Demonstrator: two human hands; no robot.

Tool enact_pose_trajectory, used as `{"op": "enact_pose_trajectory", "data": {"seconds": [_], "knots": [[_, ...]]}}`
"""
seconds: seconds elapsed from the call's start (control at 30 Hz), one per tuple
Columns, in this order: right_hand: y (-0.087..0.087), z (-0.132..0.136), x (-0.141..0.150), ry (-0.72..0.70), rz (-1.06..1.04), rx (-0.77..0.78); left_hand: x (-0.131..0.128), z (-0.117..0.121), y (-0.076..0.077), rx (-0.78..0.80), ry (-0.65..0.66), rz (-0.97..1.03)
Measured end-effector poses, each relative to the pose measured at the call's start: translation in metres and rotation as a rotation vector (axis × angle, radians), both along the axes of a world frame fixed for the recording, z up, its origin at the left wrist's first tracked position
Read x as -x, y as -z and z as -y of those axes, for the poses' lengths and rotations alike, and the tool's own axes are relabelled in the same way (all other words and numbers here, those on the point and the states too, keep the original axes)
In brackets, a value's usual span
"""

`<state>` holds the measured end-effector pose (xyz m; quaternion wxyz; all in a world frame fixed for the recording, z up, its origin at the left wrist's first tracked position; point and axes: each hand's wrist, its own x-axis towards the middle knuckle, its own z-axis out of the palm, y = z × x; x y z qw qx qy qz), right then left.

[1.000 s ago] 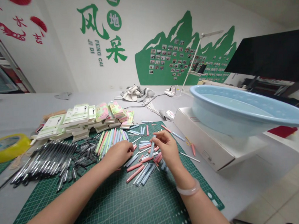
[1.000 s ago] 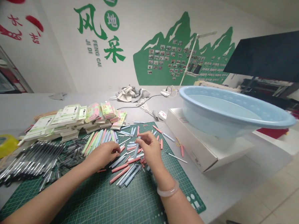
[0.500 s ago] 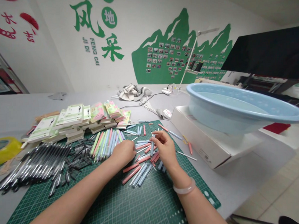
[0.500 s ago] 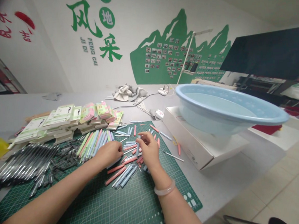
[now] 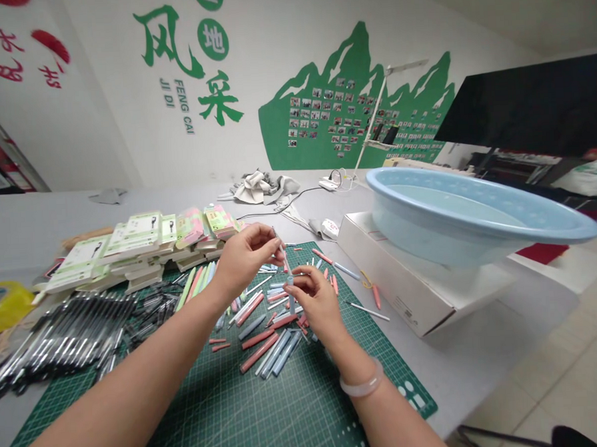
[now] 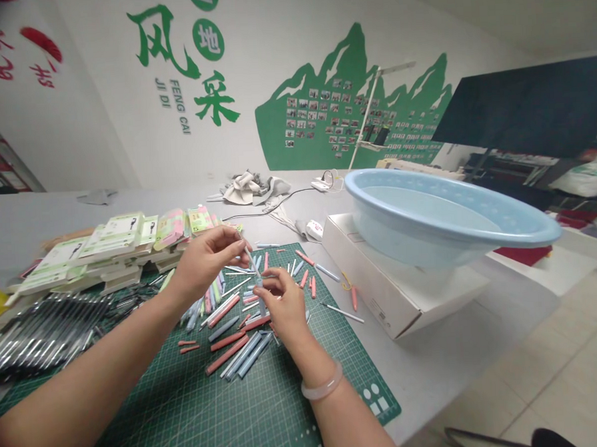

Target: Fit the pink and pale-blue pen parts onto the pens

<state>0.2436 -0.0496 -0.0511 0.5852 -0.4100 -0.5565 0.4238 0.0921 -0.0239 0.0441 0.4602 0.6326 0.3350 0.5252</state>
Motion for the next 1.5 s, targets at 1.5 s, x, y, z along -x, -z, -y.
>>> {"op": "enact_pose_trajectory", "data": {"seconds": [1.5], "knots": [[-0.002,0.003,0.002,-0.339,-0.545,0.329,0.0,-0.002,0.045,0.08,0.114,-0.165]]}}
